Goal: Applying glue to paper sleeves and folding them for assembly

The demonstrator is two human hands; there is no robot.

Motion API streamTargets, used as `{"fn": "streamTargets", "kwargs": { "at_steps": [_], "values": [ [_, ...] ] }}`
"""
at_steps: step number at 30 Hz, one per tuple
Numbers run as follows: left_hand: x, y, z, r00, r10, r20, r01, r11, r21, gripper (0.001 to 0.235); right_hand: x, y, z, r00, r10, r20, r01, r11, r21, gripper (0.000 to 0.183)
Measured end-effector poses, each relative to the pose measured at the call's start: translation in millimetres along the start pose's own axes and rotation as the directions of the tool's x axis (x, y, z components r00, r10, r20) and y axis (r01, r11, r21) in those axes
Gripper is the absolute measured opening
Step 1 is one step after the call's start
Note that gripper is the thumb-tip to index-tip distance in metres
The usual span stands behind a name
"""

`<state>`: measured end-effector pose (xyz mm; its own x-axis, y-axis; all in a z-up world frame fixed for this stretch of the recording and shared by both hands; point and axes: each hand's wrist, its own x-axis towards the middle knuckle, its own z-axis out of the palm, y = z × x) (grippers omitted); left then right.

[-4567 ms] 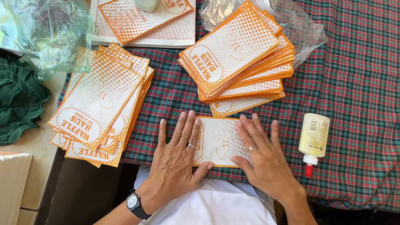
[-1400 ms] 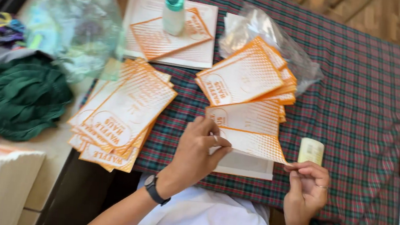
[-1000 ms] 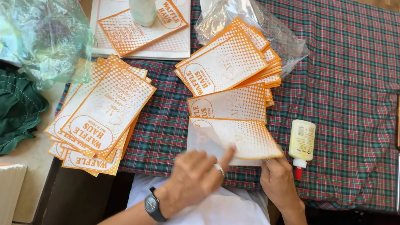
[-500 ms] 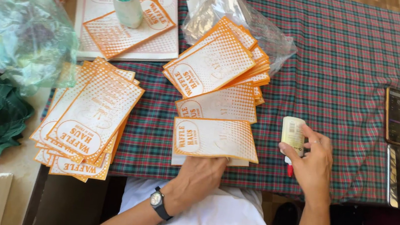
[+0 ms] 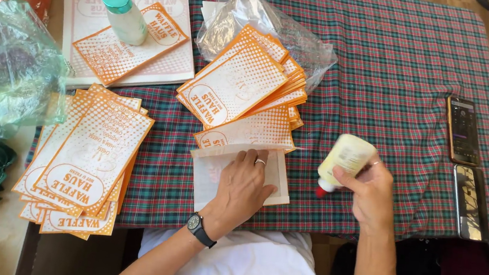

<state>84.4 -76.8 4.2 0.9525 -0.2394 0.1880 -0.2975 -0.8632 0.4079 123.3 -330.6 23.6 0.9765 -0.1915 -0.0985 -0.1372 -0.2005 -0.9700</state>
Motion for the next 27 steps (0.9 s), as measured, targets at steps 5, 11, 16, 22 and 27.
{"fn": "streamTargets", "kwargs": {
  "at_steps": [5,11,16,22,27],
  "values": [
    [3,1,-12,0.995,-0.035,0.092,0.043,0.996,-0.082,0.083,-16,5,26,0.976,-0.216,-0.03,0.216,0.942,0.256,0.051],
    [5,2,-20,0.987,-0.064,0.15,0.085,0.987,-0.138,0.09,-17,19,29,0.938,-0.347,-0.009,0.347,0.936,0.066,0.042],
    [6,2,-21,0.984,-0.07,0.164,0.096,0.984,-0.152,0.092,-11,24,29,0.903,-0.426,-0.059,0.428,0.903,0.033,0.038],
    [6,6,-37,0.973,-0.051,0.223,0.087,0.984,-0.154,0.105,14,33,50,0.858,-0.502,-0.112,0.51,0.858,0.06,0.037],
    [4,5,-33,0.974,-0.052,0.22,0.086,0.985,-0.148,0.111,6,32,35,0.889,-0.455,-0.051,0.458,0.887,0.056,0.036]
  ]
}}
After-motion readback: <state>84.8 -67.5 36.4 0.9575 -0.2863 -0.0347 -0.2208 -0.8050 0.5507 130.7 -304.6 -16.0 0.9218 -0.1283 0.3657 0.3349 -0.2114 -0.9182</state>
